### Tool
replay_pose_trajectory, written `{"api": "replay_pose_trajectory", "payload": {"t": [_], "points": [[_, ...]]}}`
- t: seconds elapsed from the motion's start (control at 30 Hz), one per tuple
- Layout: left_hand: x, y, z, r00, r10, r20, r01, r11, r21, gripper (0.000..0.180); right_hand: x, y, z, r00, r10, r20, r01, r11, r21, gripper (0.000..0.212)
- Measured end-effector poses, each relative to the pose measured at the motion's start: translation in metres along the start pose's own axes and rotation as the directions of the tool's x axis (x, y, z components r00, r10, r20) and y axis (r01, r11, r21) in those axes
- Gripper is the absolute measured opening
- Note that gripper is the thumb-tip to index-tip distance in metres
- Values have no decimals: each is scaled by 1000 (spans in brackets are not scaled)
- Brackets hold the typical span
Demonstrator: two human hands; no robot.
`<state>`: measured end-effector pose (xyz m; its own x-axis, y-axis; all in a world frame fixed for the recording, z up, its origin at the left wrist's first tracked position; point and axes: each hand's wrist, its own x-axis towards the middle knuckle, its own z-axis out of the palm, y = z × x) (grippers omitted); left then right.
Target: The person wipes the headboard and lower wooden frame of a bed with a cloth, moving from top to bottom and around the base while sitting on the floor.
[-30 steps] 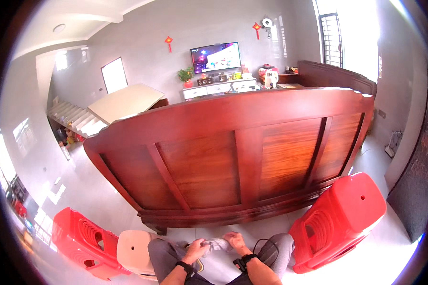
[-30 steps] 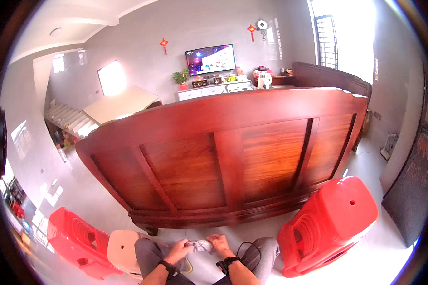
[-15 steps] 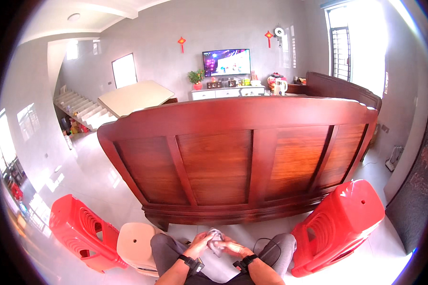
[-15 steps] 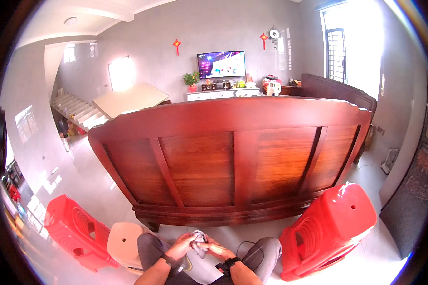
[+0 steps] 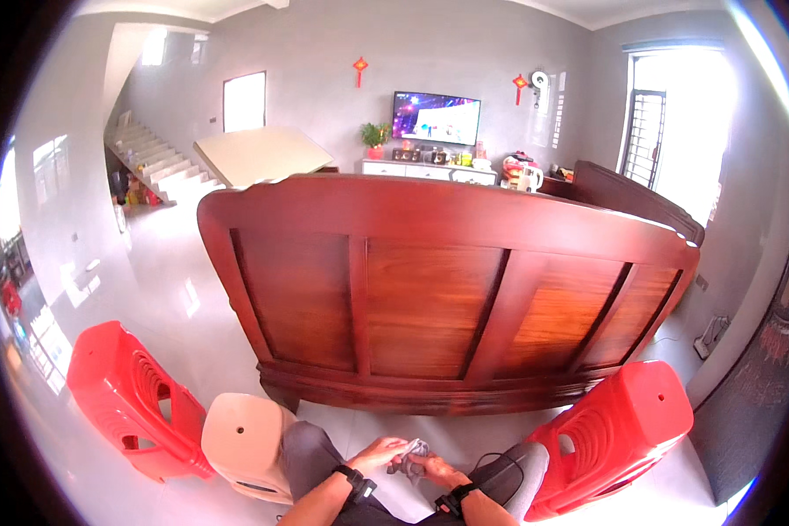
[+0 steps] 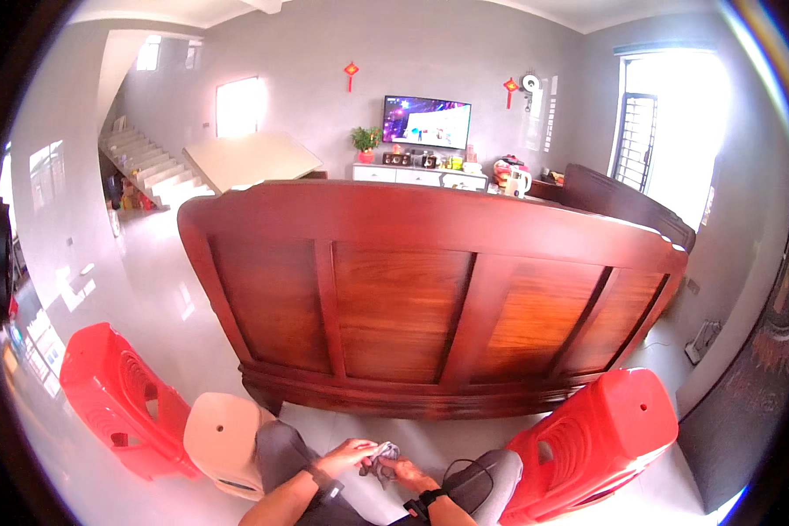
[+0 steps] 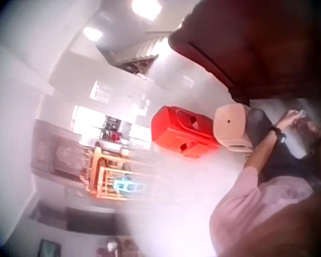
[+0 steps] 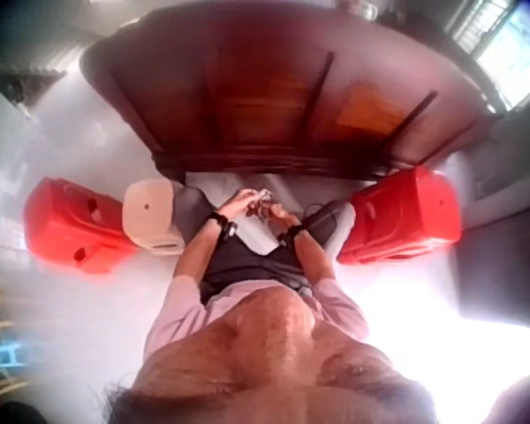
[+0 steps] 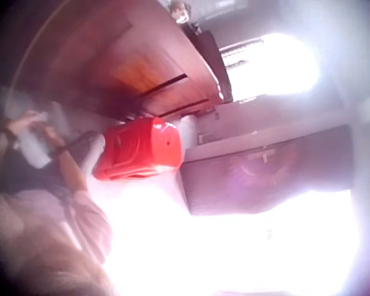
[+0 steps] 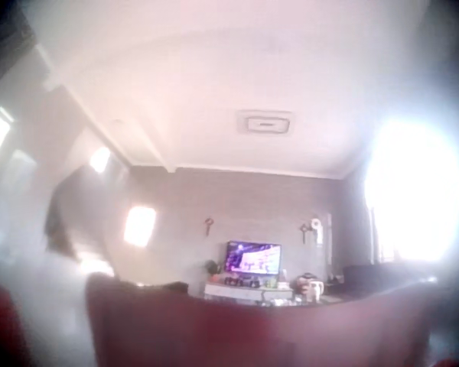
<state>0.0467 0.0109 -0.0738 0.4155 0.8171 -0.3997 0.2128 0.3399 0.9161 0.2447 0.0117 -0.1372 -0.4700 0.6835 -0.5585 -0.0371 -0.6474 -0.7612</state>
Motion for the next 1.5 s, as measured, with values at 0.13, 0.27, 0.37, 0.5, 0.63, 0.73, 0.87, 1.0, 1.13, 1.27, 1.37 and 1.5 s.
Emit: {"api": "replay_pose_trajectory", "payload": {"t": [0.13, 0.27, 0.37, 0.5, 0.63, 0.73, 0.87, 1.0, 1.13, 1.27, 1.37, 1.5], "points": [[18, 6, -23, 974, 215, -69, -222, 966, -133, 36, -26, 8, 8, 938, -346, -31, 345, 937, -49, 38], [37, 45, -57, 933, 212, -289, -299, 905, -302, 32, -15, 19, -7, 946, -134, -297, 72, 975, -209, 34], [30, 75, -89, 826, 156, -541, -444, 772, -455, 27, 1, 42, -7, 945, -112, -306, 33, 967, -251, 40], [46, 65, -136, 718, 26, -695, -543, 646, -537, 21, 23, 70, -22, 929, 91, -359, -210, 928, -309, 43], [43, 63, -152, 652, -78, -754, -587, 578, -567, 20, 18, 37, -5, 662, -611, -435, 62, 622, -780, 41], [47, 82, -144, 668, 10, -744, -610, 581, -539, 23, 24, -57, 25, 515, -848, -121, 90, 194, -977, 51], [52, 83, -146, 688, -30, -725, -589, 561, -582, 22, 87, -139, 71, 423, -776, 467, 250, -395, -884, 43], [55, 83, -146, 694, -8, -720, -596, 557, -579, 20, 135, -155, 77, 504, -615, 606, 260, -561, -786, 35], [51, 87, -147, 685, -9, -728, -602, 556, -573, 19, 130, -138, 35, 534, -594, 601, 218, -590, -777, 31], [55, 94, -141, 713, 33, -700, -588, 572, -572, 18, 103, -112, -64, 420, -841, 341, -205, -453, -867, 28], [53, 93, -141, 712, 25, -702, -587, 570, -575, 18, 47, -127, -68, 396, -915, -71, -272, -43, -961, 39], [56, 96, -137, 718, 21, -696, -584, 562, -585, 18, 47, -128, -55, 390, -919, -56, -173, -13, -985, 41]]}}
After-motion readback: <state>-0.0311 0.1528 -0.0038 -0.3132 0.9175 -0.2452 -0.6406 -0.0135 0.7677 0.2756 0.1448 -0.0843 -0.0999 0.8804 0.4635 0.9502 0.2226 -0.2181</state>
